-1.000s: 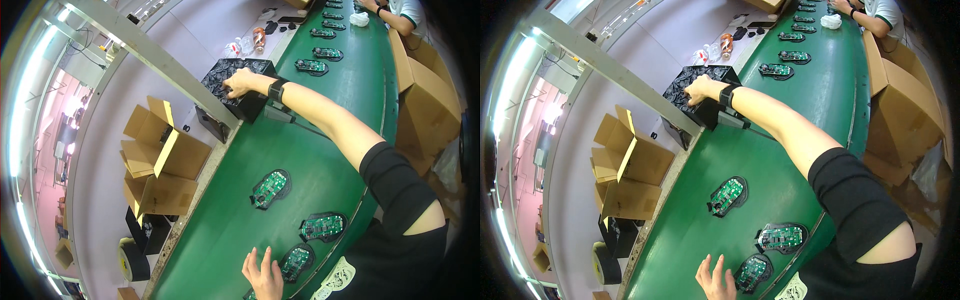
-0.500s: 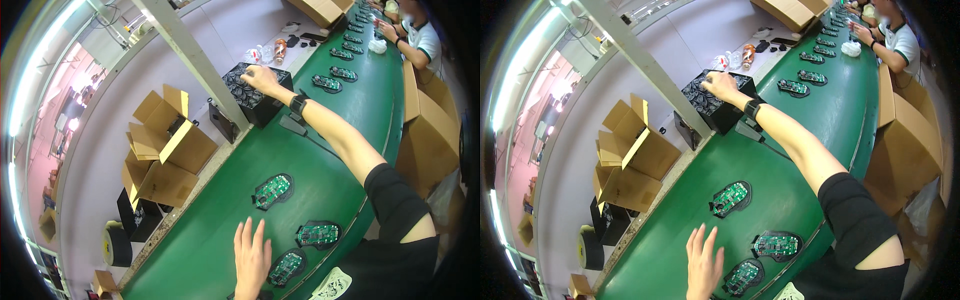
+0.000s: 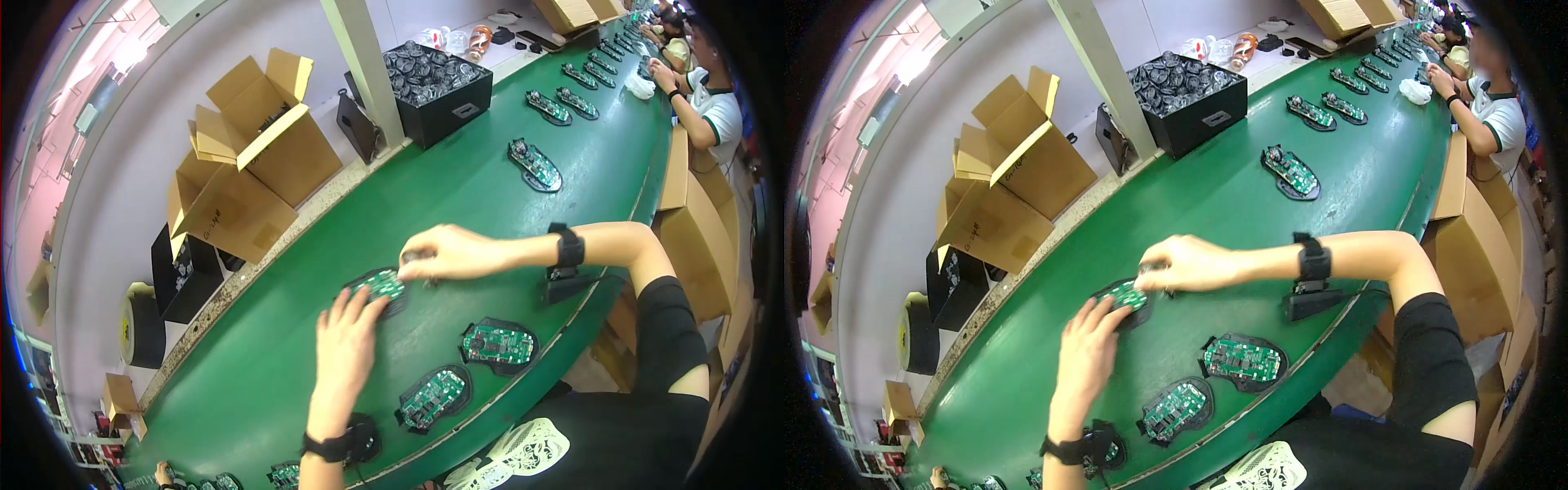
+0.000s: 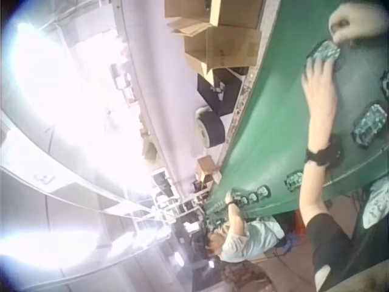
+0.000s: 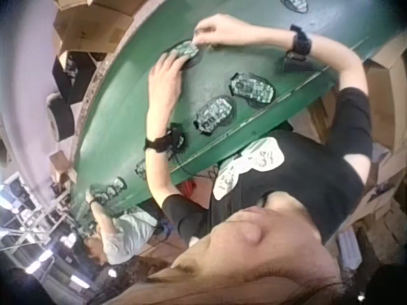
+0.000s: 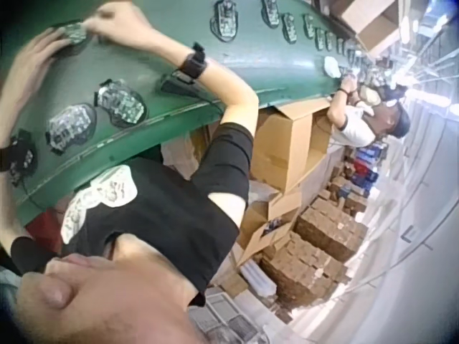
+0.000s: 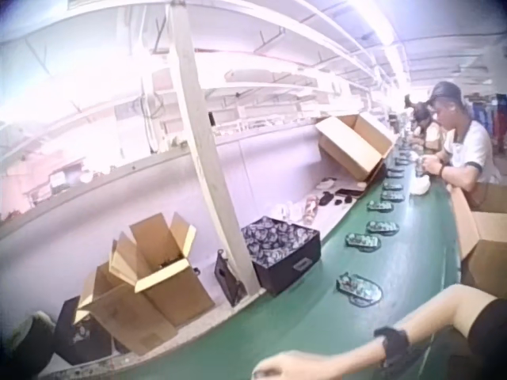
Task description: The person assembles small electronic devices on a green workbench. They pick up a green circuit board, place a small circular component onto it, and then move the assembled unit down the line. This process is repeated for multiple units throughout the video.
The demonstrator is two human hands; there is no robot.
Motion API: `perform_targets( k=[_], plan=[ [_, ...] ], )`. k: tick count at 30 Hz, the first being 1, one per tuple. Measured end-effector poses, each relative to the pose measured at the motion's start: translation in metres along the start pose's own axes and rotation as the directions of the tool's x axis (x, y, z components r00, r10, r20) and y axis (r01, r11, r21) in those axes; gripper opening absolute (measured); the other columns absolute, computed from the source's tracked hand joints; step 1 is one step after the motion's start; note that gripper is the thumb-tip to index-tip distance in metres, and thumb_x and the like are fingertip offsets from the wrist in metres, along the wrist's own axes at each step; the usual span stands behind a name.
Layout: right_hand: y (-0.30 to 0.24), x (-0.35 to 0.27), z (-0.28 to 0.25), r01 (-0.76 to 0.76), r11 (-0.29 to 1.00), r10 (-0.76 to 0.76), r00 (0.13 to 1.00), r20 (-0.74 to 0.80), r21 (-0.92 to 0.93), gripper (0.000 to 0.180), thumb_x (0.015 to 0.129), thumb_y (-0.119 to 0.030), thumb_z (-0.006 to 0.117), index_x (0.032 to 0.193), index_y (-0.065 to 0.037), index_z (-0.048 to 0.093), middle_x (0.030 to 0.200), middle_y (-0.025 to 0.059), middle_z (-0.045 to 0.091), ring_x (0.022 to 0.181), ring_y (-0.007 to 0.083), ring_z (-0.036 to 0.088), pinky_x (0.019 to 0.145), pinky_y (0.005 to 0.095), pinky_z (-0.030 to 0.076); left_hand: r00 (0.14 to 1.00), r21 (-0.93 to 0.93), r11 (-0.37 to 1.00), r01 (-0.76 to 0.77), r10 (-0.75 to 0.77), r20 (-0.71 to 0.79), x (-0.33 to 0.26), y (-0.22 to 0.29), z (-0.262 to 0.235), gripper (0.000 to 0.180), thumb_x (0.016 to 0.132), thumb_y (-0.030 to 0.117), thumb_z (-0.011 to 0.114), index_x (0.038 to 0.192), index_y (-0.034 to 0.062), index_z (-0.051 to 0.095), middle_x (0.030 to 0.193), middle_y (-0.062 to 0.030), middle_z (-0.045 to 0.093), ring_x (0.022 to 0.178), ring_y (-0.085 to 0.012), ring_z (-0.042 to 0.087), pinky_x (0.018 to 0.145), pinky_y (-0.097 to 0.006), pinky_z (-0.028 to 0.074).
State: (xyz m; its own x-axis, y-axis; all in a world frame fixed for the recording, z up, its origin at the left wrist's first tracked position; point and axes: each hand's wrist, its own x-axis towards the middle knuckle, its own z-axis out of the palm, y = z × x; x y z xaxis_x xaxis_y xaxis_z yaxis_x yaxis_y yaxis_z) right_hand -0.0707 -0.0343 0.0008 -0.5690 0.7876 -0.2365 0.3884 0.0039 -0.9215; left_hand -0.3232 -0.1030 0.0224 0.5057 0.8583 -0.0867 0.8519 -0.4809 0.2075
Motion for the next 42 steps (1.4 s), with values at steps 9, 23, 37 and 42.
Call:
perform_targets(
  k=[9, 23, 37, 42],
  plan=[
    [0.003, 0.056, 0.088, 0.498, 0.659, -0.553, 0.829, 0.086, -0.563, 0.038, 0.092, -0.045, 0.063, 0.111, -0.012, 0.063, 0.090, 0.0104, 0.065, 0.092, 0.0284, 0.062, 0.064, 0.0431, 0.054, 0.953, 0.062, 0.954, 0.295, -0.289, -0.091, -0.101, -0.021, -0.026, 0.045, 0.082, 0.008, 0.070, 0.126, 0.0152, 0.061, 0.136, -0.0150, 0.056, 0.132, -0.0395, 0.045, 0.109, -0.054, 0.036],
    [-0.020, 0.031, 0.027, 0.449, 0.765, -0.401, 0.893, 0.204, -0.462, 0.061, 0.084, -0.028, 0.069, 0.138, -0.005, 0.051, 0.121, 0.0216, 0.058, 0.115, 0.0381, 0.055, 0.099, 0.0470, 0.048, 0.990, -0.104, 0.995, -0.007, 0.021, 0.136, -0.106, 0.068, -0.005, 0.061, 0.080, 0.024, 0.074, 0.138, 0.0257, 0.056, 0.143, -0.0149, 0.050, 0.128, -0.0397, 0.047, 0.104, -0.059, 0.039],
    [-0.008, -0.019, 0.013, 0.267, 0.774, -0.206, 0.964, 0.170, -0.575, 0.033, 0.084, -0.022, 0.072, 0.111, -0.004, 0.065, 0.108, 0.0125, 0.059, 0.101, 0.0318, 0.061, 0.082, 0.0438, 0.053, 0.966, 0.029, 0.968, 0.250, -0.247, -0.080, -0.123, 0.009, -0.033, 0.049, 0.072, 0.000, 0.064, 0.119, 0.0144, 0.067, 0.134, -0.0160, 0.057, 0.130, -0.0411, 0.046, 0.107, -0.056, 0.038],
    [0.007, -0.021, 0.007, 0.277, 0.844, -0.245, 0.961, 0.130, -0.460, 0.031, 0.085, -0.017, 0.074, 0.111, -0.002, 0.069, 0.098, 0.0126, 0.062, 0.084, 0.0268, 0.064, 0.076, 0.0395, 0.053, 0.980, -0.181, 0.964, -0.194, 0.183, -0.077, -0.069, 0.081, -0.016, 0.049, 0.073, 0.006, 0.065, 0.121, 0.0157, 0.067, 0.133, -0.0155, 0.056, 0.126, -0.0359, 0.049, 0.105, -0.048, 0.041]
  ],
)
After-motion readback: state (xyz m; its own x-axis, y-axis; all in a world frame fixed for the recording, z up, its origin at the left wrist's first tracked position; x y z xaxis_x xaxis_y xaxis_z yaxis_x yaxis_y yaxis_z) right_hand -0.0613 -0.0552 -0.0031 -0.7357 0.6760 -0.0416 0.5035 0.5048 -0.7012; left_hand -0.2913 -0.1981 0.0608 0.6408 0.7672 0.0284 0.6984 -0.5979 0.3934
